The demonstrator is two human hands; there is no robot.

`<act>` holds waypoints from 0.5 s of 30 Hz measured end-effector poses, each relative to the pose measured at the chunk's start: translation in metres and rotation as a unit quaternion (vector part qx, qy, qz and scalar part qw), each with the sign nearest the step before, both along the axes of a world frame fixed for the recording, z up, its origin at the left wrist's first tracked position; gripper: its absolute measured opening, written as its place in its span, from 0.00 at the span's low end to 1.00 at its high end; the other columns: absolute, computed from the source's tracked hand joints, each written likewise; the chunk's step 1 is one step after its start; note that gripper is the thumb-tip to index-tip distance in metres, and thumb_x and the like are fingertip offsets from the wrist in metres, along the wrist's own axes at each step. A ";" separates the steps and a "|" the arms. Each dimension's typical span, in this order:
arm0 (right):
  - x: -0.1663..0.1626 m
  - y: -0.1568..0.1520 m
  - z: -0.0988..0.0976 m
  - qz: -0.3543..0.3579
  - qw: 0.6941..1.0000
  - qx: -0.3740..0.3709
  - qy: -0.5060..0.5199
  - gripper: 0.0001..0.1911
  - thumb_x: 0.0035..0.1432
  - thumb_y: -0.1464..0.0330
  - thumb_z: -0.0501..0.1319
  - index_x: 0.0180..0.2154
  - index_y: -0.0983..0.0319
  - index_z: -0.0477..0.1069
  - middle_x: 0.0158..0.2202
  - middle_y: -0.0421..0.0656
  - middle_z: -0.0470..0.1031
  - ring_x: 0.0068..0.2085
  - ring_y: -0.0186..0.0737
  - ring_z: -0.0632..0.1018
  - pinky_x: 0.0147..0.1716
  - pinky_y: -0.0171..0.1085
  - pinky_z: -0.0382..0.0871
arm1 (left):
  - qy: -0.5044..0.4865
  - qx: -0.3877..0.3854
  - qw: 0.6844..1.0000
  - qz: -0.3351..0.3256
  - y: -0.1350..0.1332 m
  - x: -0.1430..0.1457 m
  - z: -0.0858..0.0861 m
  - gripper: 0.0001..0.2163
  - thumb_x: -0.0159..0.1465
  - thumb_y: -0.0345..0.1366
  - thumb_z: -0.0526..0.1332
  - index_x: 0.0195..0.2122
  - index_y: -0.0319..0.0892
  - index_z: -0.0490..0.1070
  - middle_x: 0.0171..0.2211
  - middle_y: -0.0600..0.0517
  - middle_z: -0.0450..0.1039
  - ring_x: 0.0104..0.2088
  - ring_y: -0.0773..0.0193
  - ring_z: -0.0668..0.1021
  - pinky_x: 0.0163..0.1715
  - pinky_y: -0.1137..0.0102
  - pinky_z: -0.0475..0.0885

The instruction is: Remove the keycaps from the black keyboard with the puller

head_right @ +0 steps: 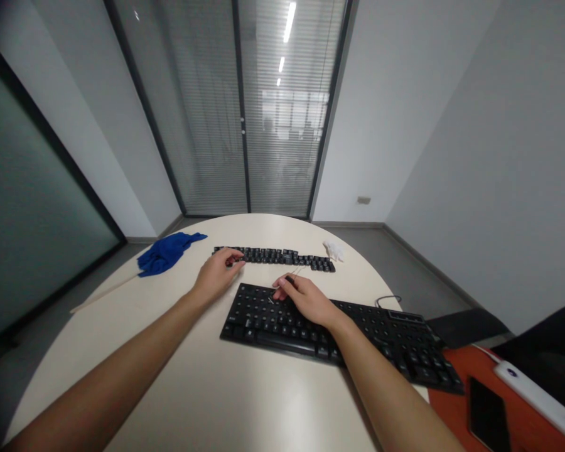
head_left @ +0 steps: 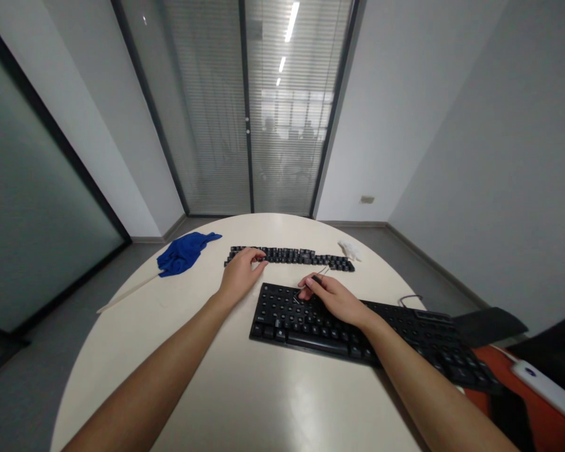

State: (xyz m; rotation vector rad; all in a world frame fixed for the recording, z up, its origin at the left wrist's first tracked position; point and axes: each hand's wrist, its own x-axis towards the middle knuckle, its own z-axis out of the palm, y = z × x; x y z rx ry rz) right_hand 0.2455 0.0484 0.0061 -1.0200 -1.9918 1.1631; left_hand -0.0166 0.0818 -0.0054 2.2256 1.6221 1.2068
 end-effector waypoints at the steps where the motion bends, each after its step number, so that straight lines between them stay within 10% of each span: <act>1: 0.000 0.000 0.000 0.000 1.000 0.000 -0.001 0.24 0.68 0.51 0.50 0.42 0.63 0.72 0.35 0.45 0.79 0.38 0.40 0.78 0.45 0.42 0.71 | 0.004 -0.003 1.000 0.001 0.004 0.001 0.002 0.07 0.63 0.35 0.63 0.42 0.43 0.74 0.40 0.50 0.76 0.38 0.59 0.76 0.41 0.65 0.71; 15: -0.001 0.000 0.000 -0.003 1.000 -0.008 -0.006 0.22 0.69 0.52 0.50 0.41 0.63 0.72 0.36 0.46 0.79 0.39 0.42 0.78 0.45 0.43 0.71 | 0.177 0.044 0.983 0.014 0.015 -0.016 -0.022 0.08 0.63 0.33 0.62 0.43 0.45 0.76 0.43 0.48 0.77 0.48 0.50 0.71 0.50 0.57 0.66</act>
